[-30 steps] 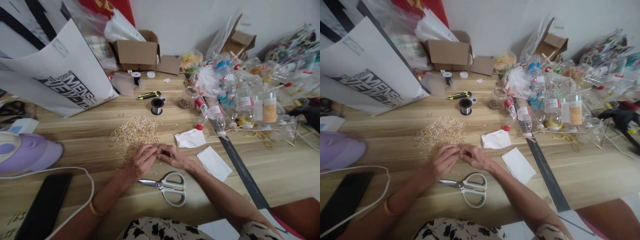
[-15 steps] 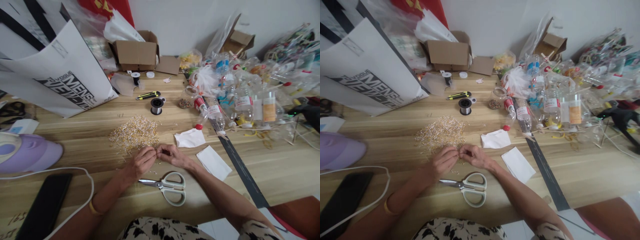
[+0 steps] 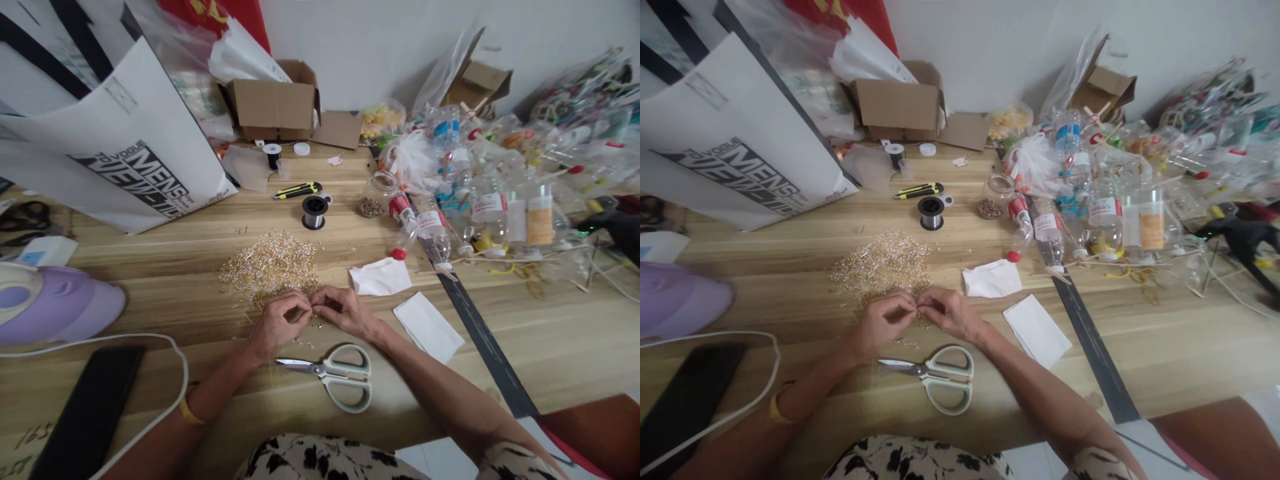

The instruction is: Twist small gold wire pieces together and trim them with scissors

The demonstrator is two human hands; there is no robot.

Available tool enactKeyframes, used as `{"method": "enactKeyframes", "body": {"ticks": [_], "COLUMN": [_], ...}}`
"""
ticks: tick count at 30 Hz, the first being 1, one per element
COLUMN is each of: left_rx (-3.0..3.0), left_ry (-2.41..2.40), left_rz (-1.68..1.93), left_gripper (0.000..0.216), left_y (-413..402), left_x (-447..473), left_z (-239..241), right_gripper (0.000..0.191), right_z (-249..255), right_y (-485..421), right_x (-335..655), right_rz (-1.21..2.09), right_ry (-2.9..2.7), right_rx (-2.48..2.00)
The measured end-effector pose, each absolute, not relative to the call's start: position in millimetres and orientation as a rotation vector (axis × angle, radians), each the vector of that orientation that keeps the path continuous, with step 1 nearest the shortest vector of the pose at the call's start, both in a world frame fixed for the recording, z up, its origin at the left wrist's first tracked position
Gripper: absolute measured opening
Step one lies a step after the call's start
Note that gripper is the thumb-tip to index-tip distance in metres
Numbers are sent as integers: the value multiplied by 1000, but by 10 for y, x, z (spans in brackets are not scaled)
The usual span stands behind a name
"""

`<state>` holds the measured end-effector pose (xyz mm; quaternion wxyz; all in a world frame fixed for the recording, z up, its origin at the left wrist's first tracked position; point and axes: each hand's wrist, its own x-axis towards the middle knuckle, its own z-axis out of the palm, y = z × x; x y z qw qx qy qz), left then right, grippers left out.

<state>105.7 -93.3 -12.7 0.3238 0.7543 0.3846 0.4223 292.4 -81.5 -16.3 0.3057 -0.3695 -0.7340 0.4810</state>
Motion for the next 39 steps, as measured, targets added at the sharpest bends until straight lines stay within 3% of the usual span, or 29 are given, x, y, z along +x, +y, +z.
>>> {"method": "enactKeyframes", "body": {"ticks": [13,39], "left_rx": [1985,1902], "left_ry": [1039,1116], "left_rz": [1103,1003], "left_gripper": [13,9], "left_y": [-914,-908], "left_x": [1046,1010], "left_z": [-152,-199], "right_gripper": [14,14], "right_z": [-196,-152], "right_y": [-833,-837], "right_x": [2912,2917], "right_rz": [1025,1219], "right_ry": [-2089,-2054], "right_rx": [-856,-955]}}
